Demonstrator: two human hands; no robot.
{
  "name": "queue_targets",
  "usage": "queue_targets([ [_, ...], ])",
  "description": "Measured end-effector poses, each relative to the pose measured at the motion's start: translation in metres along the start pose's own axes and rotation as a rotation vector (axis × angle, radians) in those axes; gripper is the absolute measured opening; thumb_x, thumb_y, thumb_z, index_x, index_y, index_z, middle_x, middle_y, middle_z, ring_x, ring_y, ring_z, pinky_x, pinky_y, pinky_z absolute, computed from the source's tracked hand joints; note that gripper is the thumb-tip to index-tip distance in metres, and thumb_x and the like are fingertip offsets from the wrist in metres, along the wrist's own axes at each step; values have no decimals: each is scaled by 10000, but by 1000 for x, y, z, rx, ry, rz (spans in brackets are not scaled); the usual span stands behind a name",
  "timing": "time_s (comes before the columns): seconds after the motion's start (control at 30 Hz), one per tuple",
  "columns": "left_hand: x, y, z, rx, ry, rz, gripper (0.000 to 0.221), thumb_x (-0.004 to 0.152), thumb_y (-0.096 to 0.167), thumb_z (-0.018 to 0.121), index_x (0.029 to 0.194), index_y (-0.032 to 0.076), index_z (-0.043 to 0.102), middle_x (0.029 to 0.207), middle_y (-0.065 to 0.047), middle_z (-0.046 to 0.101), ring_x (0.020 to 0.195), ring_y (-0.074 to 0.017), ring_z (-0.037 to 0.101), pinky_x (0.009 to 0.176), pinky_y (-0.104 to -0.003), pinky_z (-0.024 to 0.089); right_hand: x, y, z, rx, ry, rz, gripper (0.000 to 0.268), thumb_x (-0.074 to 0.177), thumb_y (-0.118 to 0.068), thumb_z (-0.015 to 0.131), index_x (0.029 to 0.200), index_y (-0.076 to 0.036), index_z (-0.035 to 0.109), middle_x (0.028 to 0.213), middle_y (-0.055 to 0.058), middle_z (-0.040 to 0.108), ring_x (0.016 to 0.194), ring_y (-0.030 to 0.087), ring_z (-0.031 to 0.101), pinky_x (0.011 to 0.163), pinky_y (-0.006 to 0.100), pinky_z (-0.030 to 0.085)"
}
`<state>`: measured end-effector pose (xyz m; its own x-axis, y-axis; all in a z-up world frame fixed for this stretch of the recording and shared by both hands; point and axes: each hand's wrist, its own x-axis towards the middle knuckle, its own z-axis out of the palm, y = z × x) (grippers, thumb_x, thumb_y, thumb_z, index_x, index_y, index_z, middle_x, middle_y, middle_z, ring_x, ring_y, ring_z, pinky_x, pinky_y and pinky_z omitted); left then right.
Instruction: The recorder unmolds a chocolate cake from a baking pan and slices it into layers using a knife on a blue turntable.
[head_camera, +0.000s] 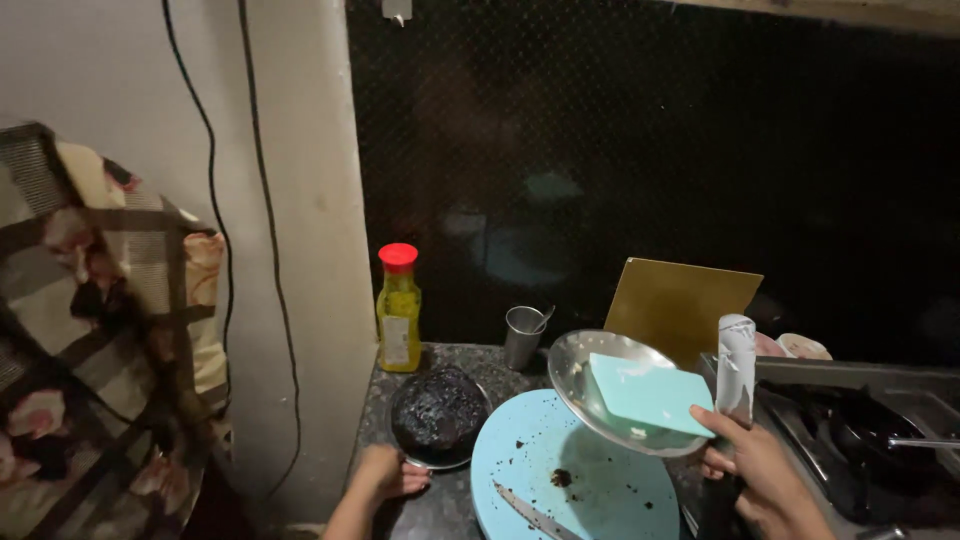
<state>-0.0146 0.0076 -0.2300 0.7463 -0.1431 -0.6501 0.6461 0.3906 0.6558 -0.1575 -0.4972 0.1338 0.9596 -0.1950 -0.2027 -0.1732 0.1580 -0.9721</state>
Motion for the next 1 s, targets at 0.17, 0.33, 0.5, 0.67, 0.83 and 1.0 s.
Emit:
queue_targets([
  [0.17, 8, 30, 53, -42, 89, 50, 335, 992, 97, 347, 1138, -130, 545, 959, -326, 733, 788, -449, 740, 718, -524, 628, 0, 4, -16, -36, 75, 99, 410, 906, -233, 690, 1097, 98, 540, 517, -3, 347, 442, 137, 341, 480, 327, 328],
  [0.33, 17, 28, 76, -106, 29, 165, 353, 1021, 157, 417, 1176, -122, 567, 1086, -317, 724, 891, -428, 737, 790, -502, 628, -8, -1, -38, -16, 129, 101, 340, 884, -199, 678, 1088, 36, 541, 533, -29, 368, 450, 115, 318, 485, 335, 320],
  [0.5, -54, 26, 103, -152, -53, 259, 386, 996, 255, 479, 1264, 11, 611, 1202, -159, 738, 1052, -306, 726, 909, -434, 570, -10, -1, -55, 55, 195, 33, 312, 900, -200, 695, 1048, 23, 536, 579, -30, 379, 453, 97, 303, 486, 321, 333],
  [0.67, -86, 10, 113, 254, 133, 293, 409, 940, 334, 640, 1165, 7, 737, 1080, -169, 791, 959, -333, 753, 815, -441, 562, -3, 13, -65, 100, 153, -36, 250, 889, -171, 701, 978, 0, 541, 570, -32, 393, 436, 97, 331, 459, 316, 323],
  [0.83, -228, 20, 178, 776, 560, 643, 353, 845, 323, 756, 1113, 93, 755, 988, -68, 773, 896, -219, 714, 808, -337, 538, -10, 14, -56, 96, 119, -82, 258, 896, -162, 703, 982, 27, 550, 553, -22, 354, 410, 107, 333, 441, 328, 350],
  [1.0, -215, 0, 193, 470, 235, 726, 338, 797, 305, 754, 1031, 63, 786, 920, -70, 840, 797, -179, 781, 724, -314, 605, -22, 8, -51, 138, 182, -170, 301, 874, -150, 688, 1090, 20, 564, 619, -7, 466, 415, 82, 317, 435, 307, 322],
])
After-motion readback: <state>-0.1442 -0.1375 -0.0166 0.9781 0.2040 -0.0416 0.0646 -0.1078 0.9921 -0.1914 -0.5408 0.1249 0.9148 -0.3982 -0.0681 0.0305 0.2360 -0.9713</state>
